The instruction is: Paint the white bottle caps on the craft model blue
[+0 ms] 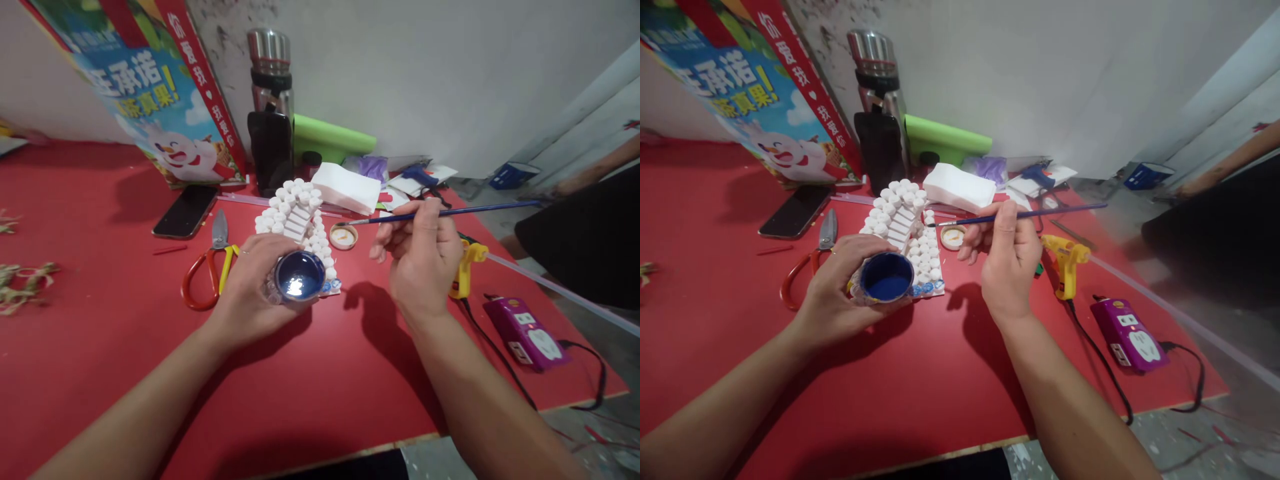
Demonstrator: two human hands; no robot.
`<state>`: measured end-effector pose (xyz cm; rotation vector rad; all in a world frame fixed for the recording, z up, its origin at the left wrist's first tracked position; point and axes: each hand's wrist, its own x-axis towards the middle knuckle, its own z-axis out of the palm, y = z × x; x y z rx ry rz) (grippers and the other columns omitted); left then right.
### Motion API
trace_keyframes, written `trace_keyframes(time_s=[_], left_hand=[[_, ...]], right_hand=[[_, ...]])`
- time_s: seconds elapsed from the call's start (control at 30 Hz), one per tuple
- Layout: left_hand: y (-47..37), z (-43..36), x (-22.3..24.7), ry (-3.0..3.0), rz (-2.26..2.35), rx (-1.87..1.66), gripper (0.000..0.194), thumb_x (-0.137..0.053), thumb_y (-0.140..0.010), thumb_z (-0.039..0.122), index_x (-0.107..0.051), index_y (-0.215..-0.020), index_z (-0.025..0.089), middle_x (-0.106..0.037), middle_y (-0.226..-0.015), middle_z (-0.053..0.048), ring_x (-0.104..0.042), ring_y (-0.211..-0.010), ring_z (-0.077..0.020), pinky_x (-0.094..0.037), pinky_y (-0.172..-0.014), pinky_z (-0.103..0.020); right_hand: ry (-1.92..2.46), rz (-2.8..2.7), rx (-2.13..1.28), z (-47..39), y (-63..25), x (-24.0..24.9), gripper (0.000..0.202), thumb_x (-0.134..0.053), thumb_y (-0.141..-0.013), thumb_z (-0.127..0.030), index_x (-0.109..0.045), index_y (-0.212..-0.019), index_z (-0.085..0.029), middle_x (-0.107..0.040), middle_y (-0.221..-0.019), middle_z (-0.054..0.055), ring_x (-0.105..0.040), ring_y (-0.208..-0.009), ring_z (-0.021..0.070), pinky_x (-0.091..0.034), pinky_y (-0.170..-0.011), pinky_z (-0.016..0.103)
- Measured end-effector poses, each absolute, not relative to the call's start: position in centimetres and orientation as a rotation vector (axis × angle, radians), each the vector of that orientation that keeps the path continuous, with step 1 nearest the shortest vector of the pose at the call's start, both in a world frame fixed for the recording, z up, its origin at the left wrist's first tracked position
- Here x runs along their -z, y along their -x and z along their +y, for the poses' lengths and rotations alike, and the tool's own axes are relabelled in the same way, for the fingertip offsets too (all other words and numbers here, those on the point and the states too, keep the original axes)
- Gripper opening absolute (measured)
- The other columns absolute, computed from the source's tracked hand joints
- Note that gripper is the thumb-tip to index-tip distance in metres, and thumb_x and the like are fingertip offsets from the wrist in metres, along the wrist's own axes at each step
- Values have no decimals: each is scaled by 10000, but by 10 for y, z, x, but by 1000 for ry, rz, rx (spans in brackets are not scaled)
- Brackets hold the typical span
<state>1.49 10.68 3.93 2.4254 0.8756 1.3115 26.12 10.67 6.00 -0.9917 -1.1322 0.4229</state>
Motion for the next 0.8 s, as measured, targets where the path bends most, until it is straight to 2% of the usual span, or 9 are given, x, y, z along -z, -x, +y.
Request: trace_keyframes(time_s=[0.17, 0.3, 0.47, 0.67, 0.8], left_hand=[[-15, 108, -39, -2437, 837, -1305, 534, -957, -907, 287, -659, -1350, 300, -834, -1277, -67, -785, -1187, -319, -592, -1158, -534], [-15, 109, -38, -2426, 839, -1322, 539, -964, -911, 291, -661, -1357, 283, -827, -1286, -78, -778, -1197, -315, -577, -1147, -518], [-17, 100, -48, -2389, 819, -1181, 470, -954, -922, 313, -690, -1304, 240, -835, -1247, -85, -778, -1150, -311, -565, -1078, -489], [-28, 79, -63, -2323, 655, -974, 572, -987, -900, 336, -682, -1374, 235, -855, -1284, -77, -790, -1147, -300, -571, -1050, -462], [-36, 72, -65, -2251, 530, -809, 578, -991, -857, 255, -694, -1352, 220, -860, -1277, -74, -801, -1119, -284, -590, -1035, -437]], right_hand=[[1010, -1129, -458, 108, -260, -57, 362, -645, -1181, -616, -710, -1127, -263, -804, -889, 6, -752, -597, 138, -537, -475, 252], [1002, -1203, -441, 105, -258, -58, 240, -713, -1165, -521, -753, -1204, -288, -846, -1031, 47, -790, -675, 168, -587, -497, 284], [944, -1181, -463, 105, -259, -57, 205, -733, -1158, -440, -800, -1219, -256, -830, -1033, 38, -792, -721, 155, -598, -533, 267], [965, -1144, -478, 111, -264, -53, 142, -739, -1144, -387, -828, -1185, -284, -832, -1050, 29, -768, -773, 151, -600, -590, 271], [1029, -1185, -439, 109, -264, -51, 177, -705, -1163, -400, -809, -1214, -267, -817, -1073, 25, -753, -778, 137, -609, -618, 263]])
